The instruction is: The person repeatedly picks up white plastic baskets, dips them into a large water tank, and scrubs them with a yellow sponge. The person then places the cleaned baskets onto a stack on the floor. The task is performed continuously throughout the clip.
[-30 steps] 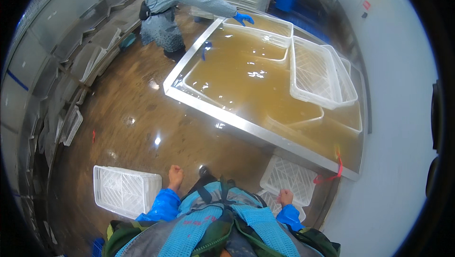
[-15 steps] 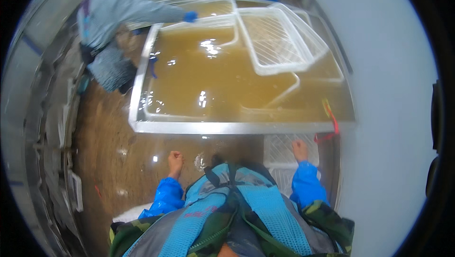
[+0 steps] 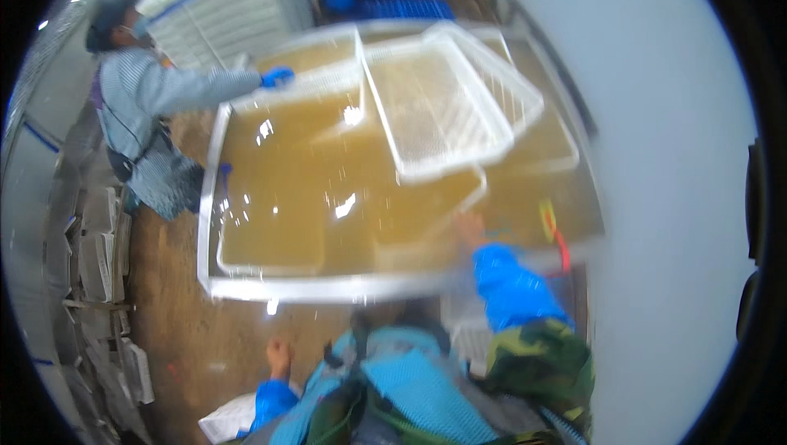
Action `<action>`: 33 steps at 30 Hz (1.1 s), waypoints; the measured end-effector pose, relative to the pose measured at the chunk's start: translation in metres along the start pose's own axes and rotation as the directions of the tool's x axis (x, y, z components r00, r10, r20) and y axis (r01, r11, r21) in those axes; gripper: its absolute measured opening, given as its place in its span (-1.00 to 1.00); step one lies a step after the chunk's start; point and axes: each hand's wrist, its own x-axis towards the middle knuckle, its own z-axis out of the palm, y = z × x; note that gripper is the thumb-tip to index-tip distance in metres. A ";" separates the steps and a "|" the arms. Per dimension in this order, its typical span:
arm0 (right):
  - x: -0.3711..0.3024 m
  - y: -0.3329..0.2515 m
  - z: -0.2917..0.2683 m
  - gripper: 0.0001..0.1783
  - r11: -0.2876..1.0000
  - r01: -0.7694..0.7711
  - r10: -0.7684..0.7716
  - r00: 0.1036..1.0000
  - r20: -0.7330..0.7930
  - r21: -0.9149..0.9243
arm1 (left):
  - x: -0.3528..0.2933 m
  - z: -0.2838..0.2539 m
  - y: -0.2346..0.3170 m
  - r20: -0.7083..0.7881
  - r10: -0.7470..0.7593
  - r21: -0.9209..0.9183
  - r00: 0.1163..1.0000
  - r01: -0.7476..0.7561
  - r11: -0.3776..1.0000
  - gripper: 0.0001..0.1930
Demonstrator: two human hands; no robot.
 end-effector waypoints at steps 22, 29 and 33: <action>0.113 0.075 0.016 -0.83 0.807 0.520 -0.536 0.844 0.022 -0.279 | -0.165 0.077 -0.067 -0.376 -0.111 0.219 0.920 0.205 0.954 -0.87; 0.097 0.010 -0.069 -0.76 0.730 0.339 -0.682 0.423 -0.597 -0.594 | -0.125 0.053 -0.087 -0.311 0.019 0.322 0.950 0.087 0.943 -0.78; 0.095 0.033 -0.113 -0.89 0.795 0.519 -0.561 0.826 -0.055 -0.314 | -0.118 0.072 -0.050 -0.230 -0.056 0.071 0.972 0.075 0.995 -0.85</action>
